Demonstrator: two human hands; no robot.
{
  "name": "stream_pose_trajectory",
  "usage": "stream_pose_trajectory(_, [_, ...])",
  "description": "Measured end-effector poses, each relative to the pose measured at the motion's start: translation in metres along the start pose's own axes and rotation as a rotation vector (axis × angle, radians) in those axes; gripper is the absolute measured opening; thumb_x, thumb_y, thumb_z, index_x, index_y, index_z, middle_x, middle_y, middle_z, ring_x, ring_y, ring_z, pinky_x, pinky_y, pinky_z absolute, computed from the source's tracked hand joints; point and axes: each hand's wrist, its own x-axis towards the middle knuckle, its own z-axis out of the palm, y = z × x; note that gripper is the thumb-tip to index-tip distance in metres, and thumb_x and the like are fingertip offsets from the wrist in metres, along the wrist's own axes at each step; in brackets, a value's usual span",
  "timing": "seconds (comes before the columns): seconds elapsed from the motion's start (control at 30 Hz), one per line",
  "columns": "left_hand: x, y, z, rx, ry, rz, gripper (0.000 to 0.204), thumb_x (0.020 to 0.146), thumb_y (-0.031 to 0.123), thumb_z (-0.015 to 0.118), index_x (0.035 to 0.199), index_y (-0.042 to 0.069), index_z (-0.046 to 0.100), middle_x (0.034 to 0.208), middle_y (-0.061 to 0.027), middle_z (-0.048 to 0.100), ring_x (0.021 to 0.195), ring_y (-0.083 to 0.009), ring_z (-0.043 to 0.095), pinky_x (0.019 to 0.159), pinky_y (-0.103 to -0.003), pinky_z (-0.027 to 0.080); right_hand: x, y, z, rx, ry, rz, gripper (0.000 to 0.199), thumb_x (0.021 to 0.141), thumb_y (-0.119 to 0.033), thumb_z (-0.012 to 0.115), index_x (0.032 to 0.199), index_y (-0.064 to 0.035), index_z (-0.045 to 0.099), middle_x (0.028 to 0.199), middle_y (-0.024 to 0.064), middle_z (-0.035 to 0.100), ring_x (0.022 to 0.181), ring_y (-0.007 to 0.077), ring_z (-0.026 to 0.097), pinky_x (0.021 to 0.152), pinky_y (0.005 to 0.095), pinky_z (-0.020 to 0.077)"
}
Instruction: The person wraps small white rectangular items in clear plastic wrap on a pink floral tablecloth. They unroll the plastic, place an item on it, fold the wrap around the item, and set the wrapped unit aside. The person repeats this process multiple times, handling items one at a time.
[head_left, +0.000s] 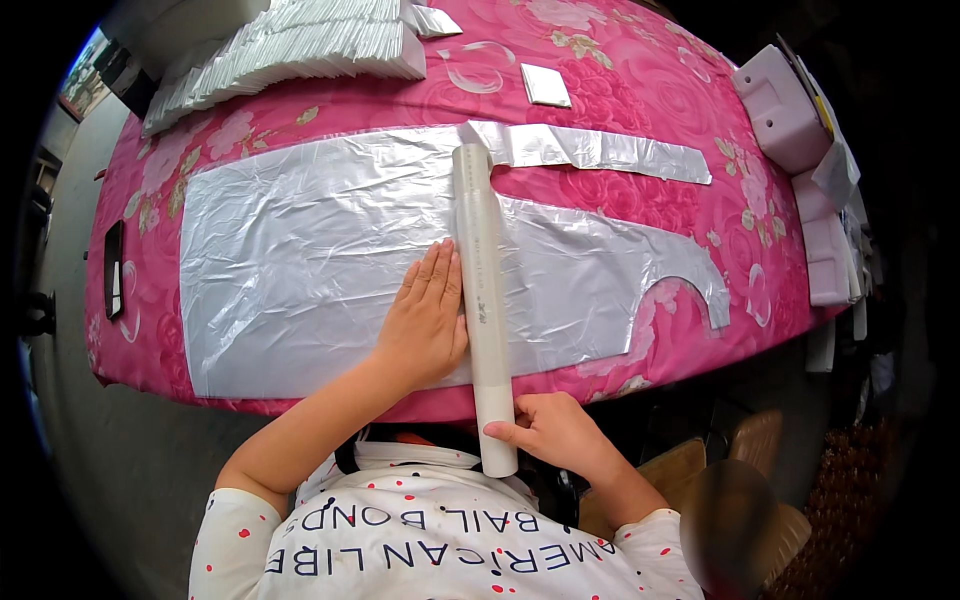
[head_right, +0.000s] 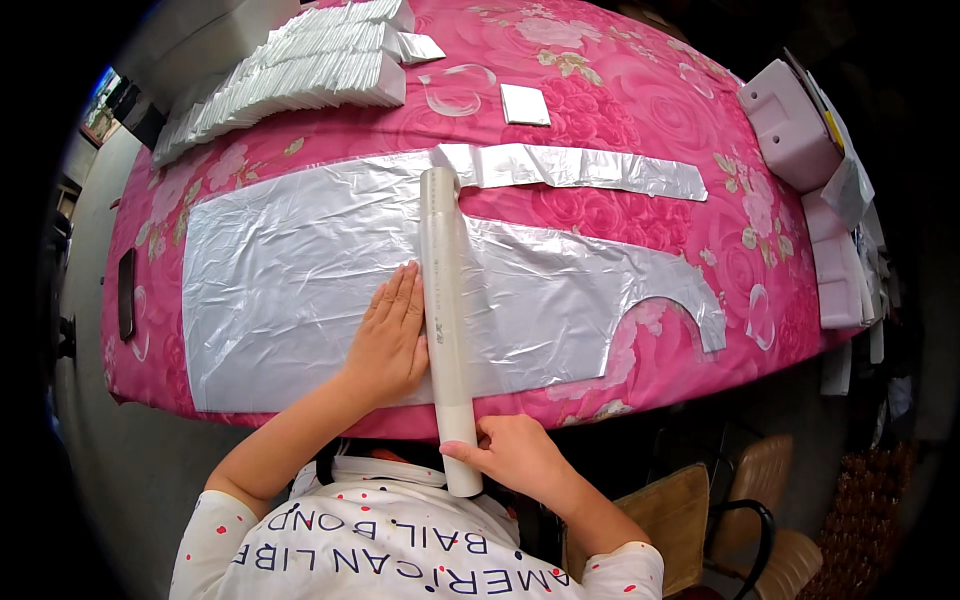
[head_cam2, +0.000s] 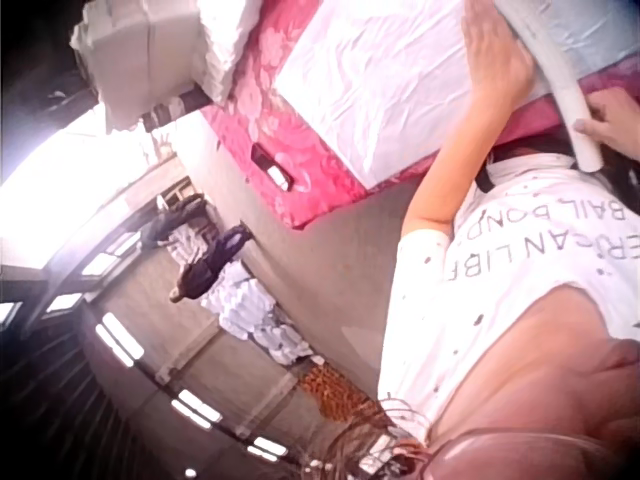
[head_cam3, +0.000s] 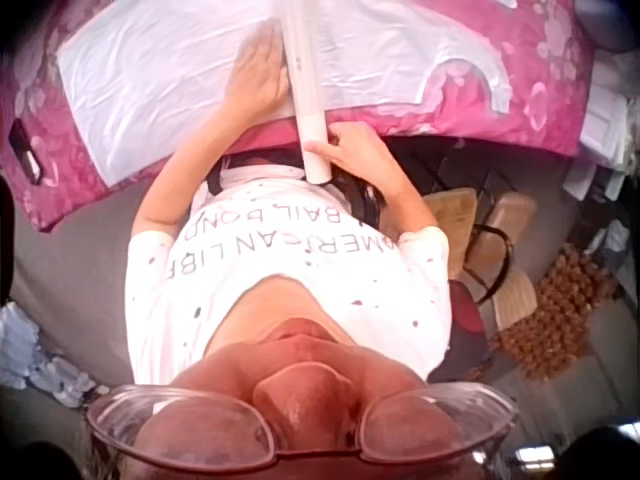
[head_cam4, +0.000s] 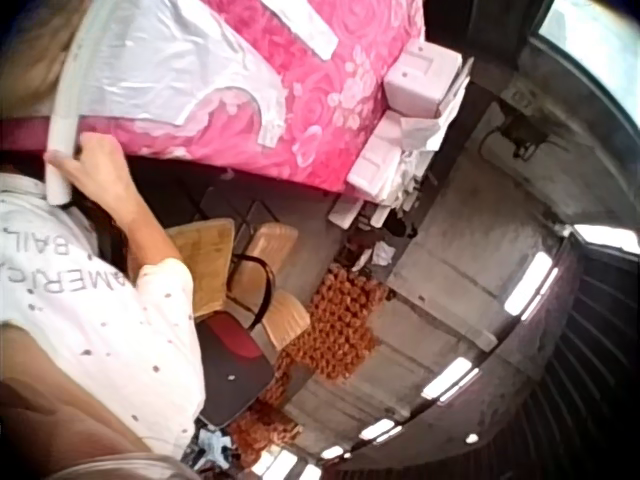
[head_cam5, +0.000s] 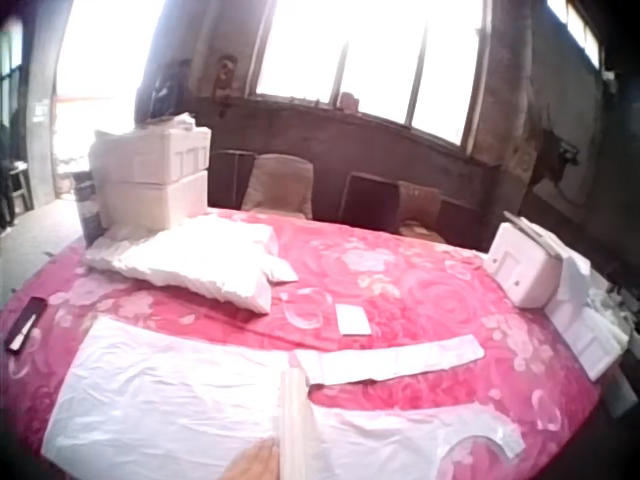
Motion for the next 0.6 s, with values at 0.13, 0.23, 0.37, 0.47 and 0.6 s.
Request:
stream_pose_trajectory(0.13, [-0.001,0.0,-0.002,0.107,-0.041,-0.005,0.063,0.082,0.021,0.036,0.134,-0.013,0.025,0.143,-0.026,0.023,0.136,-0.0357,0.018,0.111,-0.043,0.012,0.044,-0.02,-0.038,-0.038,0.106,-0.114,0.056,0.082,-0.052,0.057,0.078,0.0036,0.065,0.065,0.0151,0.063,0.059,0.027,0.062,0.057,0.0346,0.0479])
stream_pose_trajectory(0.23, [0.0,-0.002,0.001,0.107,-0.042,0.014,0.063,0.083,0.021,0.035,0.134,-0.014,0.024,0.142,-0.0271,0.023,0.135,-0.0365,0.019,0.111,-0.044,0.012,0.107,-0.038,-0.068,0.156,0.082,-0.021,0.055,0.085,-0.049,0.054,0.071,0.004,0.064,0.059,0.0103,0.061,0.058,0.0185,0.061,0.056,0.0308,0.0481])
stream_pose_trajectory(0.37, [0.002,-0.002,0.0,0.08,-0.07,-0.002,0.063,0.084,0.021,0.036,0.135,-0.013,0.023,0.143,-0.0276,0.02,0.136,-0.0368,0.015,0.111,-0.044,0.01,0.166,-0.052,-0.097,0.51,0.07,-0.033,0.044,0.09,-0.041,0.052,0.084,0.0012,0.062,0.077,0.007,0.062,0.068,0.013,0.06,0.062,0.0256,0.0499])
stream_pose_trajectory(0.47, [0.001,-0.002,0.0,0.098,-0.082,-0.005,0.063,0.084,0.021,0.036,0.135,-0.013,0.022,0.143,-0.0277,0.02,0.136,-0.0366,0.015,0.111,-0.044,0.01,0.196,-0.049,-0.099,0.931,0.117,-0.17,0.033,0.091,-0.033,0.052,0.097,-0.0006,0.056,0.093,0.0082,0.06,0.082,0.014,0.059,0.072,0.0252,0.0501])
stream_pose_trajectory(0.6, [0.002,0.001,-0.003,0.096,-0.092,-0.017,0.063,0.083,0.021,0.036,0.135,-0.013,0.023,0.143,-0.0274,0.021,0.136,-0.0361,0.016,0.111,-0.043,0.009,0.229,-0.033,-0.104,1.571,0.313,-0.351,0.025,0.089,-0.019,0.052,0.105,-0.0003,0.049,0.104,0.0121,0.057,0.096,0.0233,0.058,0.085,0.0346,0.049])
